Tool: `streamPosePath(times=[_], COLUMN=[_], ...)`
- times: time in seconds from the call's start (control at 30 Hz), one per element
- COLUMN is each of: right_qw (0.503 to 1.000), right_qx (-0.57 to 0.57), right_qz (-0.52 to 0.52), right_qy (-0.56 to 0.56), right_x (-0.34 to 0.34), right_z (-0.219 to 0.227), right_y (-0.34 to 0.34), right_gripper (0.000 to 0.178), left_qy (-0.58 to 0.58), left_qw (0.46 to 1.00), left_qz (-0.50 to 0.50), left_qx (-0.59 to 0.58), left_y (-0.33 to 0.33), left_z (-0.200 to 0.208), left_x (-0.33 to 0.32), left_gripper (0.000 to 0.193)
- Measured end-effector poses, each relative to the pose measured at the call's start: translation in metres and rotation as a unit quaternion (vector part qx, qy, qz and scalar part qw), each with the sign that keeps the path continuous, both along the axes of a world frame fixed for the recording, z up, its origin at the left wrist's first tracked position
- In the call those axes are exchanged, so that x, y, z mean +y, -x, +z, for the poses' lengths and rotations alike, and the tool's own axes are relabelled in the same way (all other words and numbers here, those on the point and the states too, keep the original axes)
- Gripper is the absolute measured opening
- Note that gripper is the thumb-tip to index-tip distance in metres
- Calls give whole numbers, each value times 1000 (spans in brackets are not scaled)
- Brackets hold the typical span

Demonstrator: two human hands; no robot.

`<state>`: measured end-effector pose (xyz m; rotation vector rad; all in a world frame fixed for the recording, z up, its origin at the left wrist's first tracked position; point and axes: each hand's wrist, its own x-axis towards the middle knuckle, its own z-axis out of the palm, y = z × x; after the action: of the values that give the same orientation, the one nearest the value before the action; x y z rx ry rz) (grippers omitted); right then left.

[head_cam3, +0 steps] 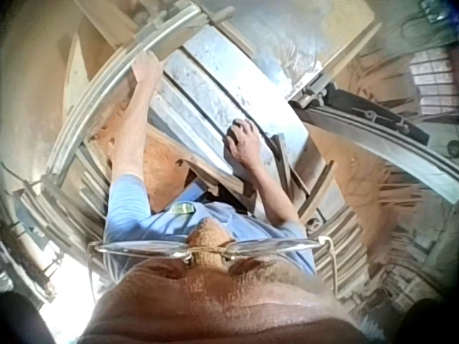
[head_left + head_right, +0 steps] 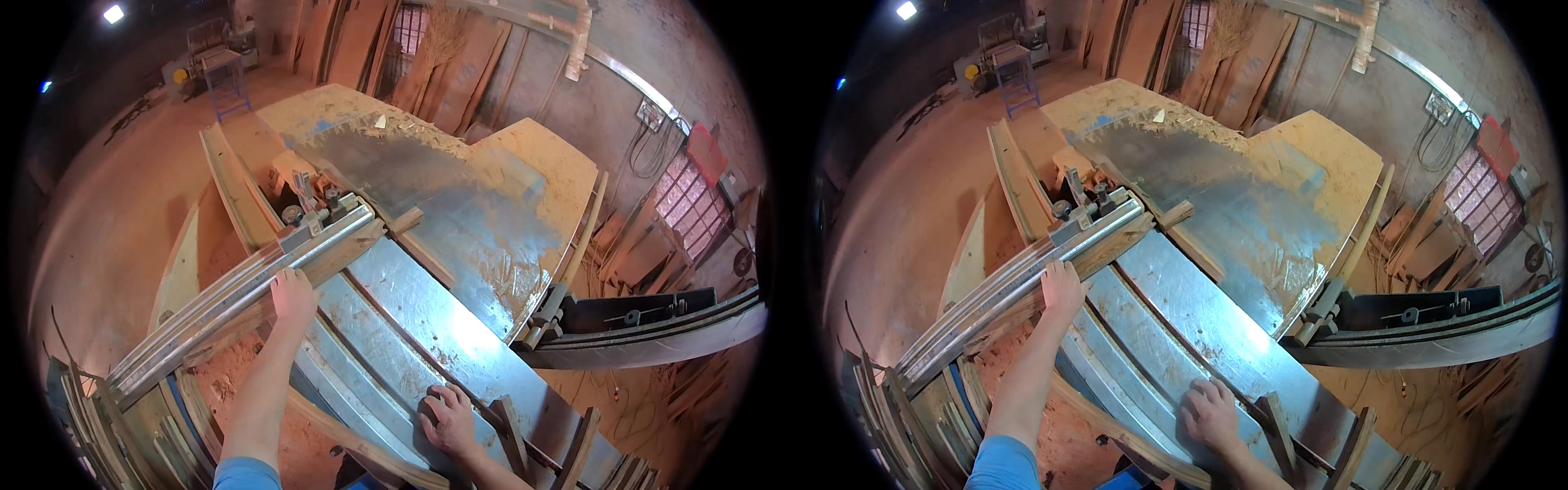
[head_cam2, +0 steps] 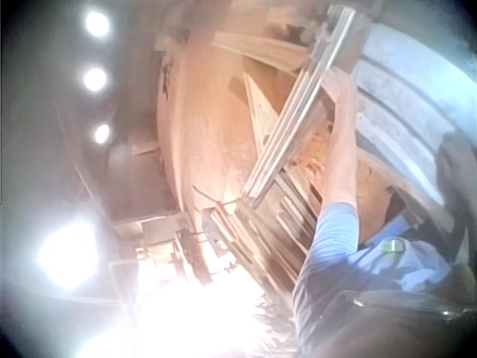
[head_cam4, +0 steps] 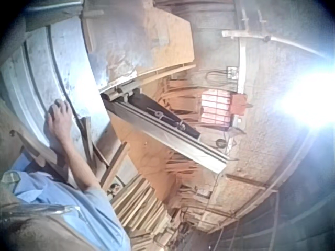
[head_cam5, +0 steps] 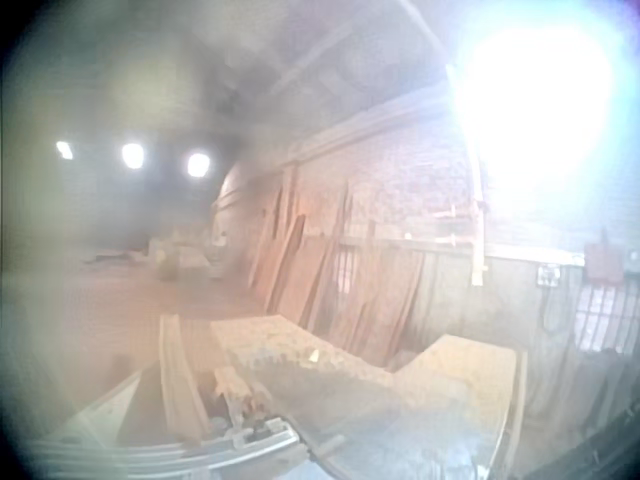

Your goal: The person repeatedly feeds wooden planks through a table saw, guiding them along the fence and collecting the cut pieces. The person also briefly uses a tape measure to check a plank before cutting.

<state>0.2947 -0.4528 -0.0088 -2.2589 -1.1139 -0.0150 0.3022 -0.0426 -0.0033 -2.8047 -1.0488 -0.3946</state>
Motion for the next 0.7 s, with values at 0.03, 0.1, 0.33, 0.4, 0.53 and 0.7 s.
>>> streamPosePath(times=[0.03,0.1,0.33,0.4,0.53,0.7], right_qw=[1000,1000,1000,1000,1000,1000], right_qx=[1,3,14,16,17,3], right_qz=[-3,-10,-7,-7,-11,-7], right_qy=[-2,-6,-7,-12,-6,-12], right_x=[0,-1,-1,-4,-7,-5], right_z=[0,0,6,6,5,2], right_y=[1,1,1,2,1,4], right_gripper=[37,34,33,33,33,35], left_qy=[17,43,91,135,445,703], left_qw=[1000,999,994,986,887,703], left_qz=[4,-3,-61,-96,-114,-33], left_qx=[1,8,0,-33,-51,-101], left_y=[0,3,27,38,67,109], left_z=[4,11,3,4,62,102], left_x=[-1,-3,2,16,27,9], left_gripper=[51,54,51,46,33,43])
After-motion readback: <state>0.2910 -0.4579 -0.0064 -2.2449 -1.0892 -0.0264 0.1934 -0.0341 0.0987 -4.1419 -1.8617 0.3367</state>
